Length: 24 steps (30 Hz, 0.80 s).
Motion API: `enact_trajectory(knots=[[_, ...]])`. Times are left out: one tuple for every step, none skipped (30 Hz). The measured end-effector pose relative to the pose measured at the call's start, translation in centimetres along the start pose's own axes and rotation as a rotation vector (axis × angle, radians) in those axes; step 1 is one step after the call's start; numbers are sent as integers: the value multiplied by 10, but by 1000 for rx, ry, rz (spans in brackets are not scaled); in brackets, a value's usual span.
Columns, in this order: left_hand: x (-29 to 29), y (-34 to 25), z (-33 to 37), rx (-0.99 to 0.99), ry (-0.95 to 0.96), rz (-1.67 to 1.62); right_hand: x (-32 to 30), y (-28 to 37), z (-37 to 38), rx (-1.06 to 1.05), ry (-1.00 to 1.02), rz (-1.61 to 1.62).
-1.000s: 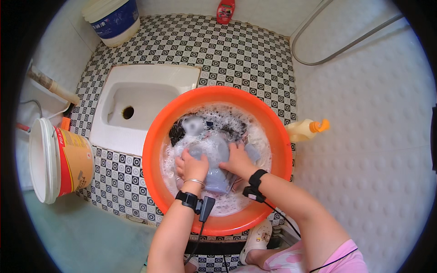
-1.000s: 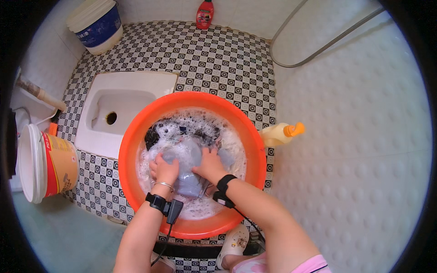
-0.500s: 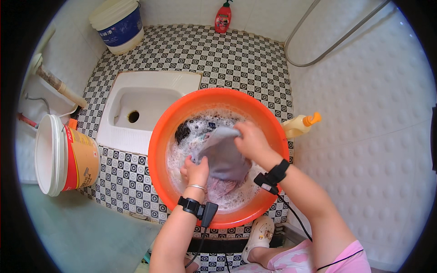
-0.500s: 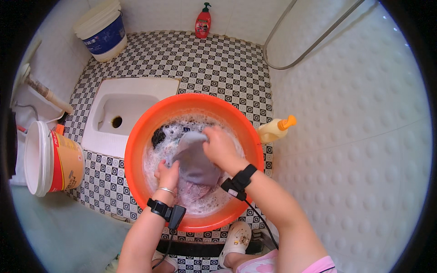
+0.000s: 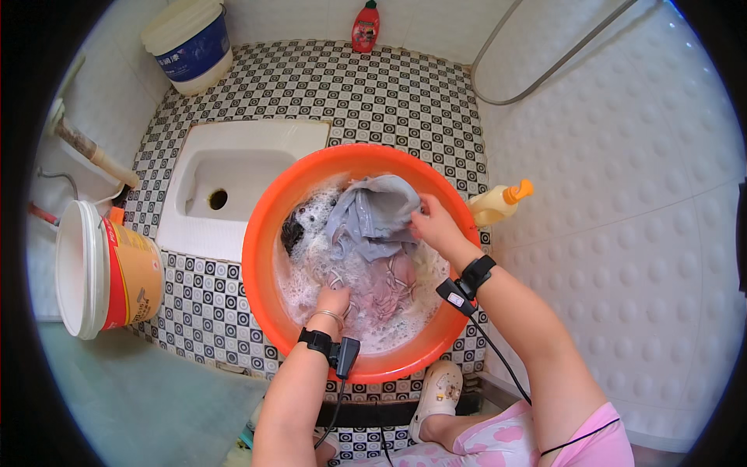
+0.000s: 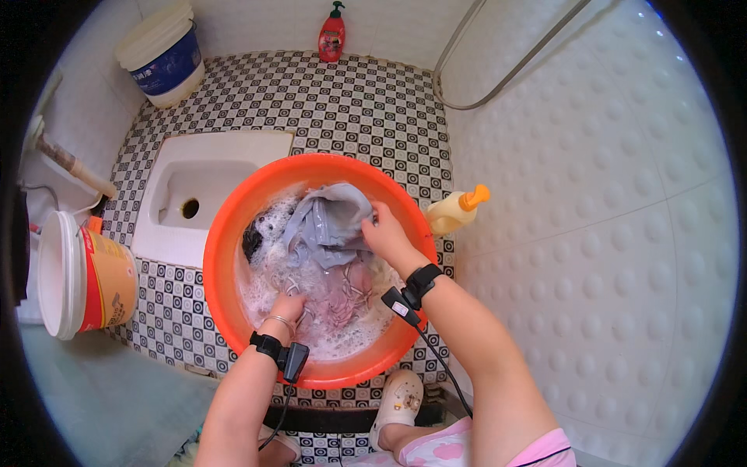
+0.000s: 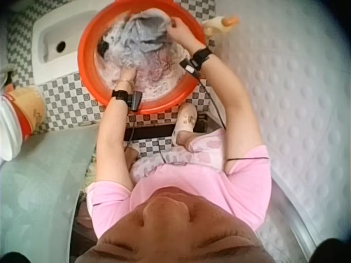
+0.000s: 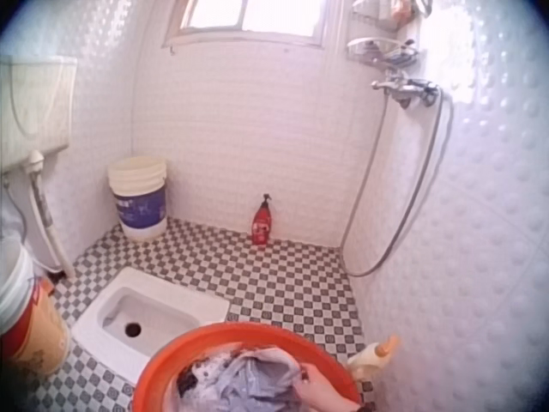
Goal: The person washes several pieces of clothing by hand in a basin of soapy water, scrubbing different parts of the fabric and squeezing them.
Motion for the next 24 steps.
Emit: enact_trajectory(knots=[[14, -1, -2, -4, 23, -3, -11, -22, -2, 8, -13, -128], [18, -7, -12, -21, -74, -21, -17, -27, -11, 20, -14, -134], [16, -16, -25, -36, -178, -37, -21, -21, -23, 57, 91, -347], [18, -35, -42, -36, -167, -36, -30, -19, -32, 93, 187, -564], [23, -61, -63, -90, -133, -117, -42, -29, -35, 87, 282, -592], [24, -74, -75, -147, -115, -196, -40, -46, -40, 90, 276, -594], [23, -67, -70, -145, -127, -195, -23, -64, -47, 80, 246, -666], [15, -51, -58, -132, -235, -208, 1, -69, -56, 62, 228, -726], [17, -52, -57, -113, -313, -224, 14, -69, -64, 76, 296, -665], [21, -49, -63, -107, -312, -225, 26, -67, -68, 88, 361, -603], [39, -63, -85, -155, -113, -457, 23, -68, -68, 97, 340, -615], [48, -78, -108, -203, 77, -682, 26, -64, -69, 130, 400, -570], [44, -88, -123, -270, 97, -627, 34, -57, -73, 152, 470, -516], [36, -77, -115, -254, 78, -630, 45, -46, -78, 130, 477, -506], [28, -53, -97, -273, 183, -760, 60, -33, -86, 82, 549, -207], [31, -33, -83, -321, 307, -884, 68, -34, -91, 73, 609, 85], [35, -47, -99, -288, 441, -975, 58, -18, -96, -12, 600, -65], [36, -64, -116, -292, 454, -979, 51, -6, -101, -8, 594, -77], [38, -81, -132, -332, 482, -943, 44, 6, -105, -150, 603, -121], [38, -89, -141, -366, 499, -909, 41, 22, -109, -297, 619, -158], [36, -77, -136, -320, 507, -1049, 40, 48, -118, -402, 681, -103], [34, -63, -129, -310, 484, -1063, 45, 52, -121, -414, 704, -95], [37, -64, -130, -203, 484, -1079, 44, 52, -123, -441, 774, -144], [39, -64, -130, -96, 481, -1093, 42, 51, -124, -469, 845, -193]])
Point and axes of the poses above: each hand's wrist, its own z-axis towards the middle knuckle, its own x-axis out of the palm, y = z × x, the point moved 1 cm from there along z, towards the middle knuckle, and after that the axes turned 3 degrees about -y, right-handed, at the moved point
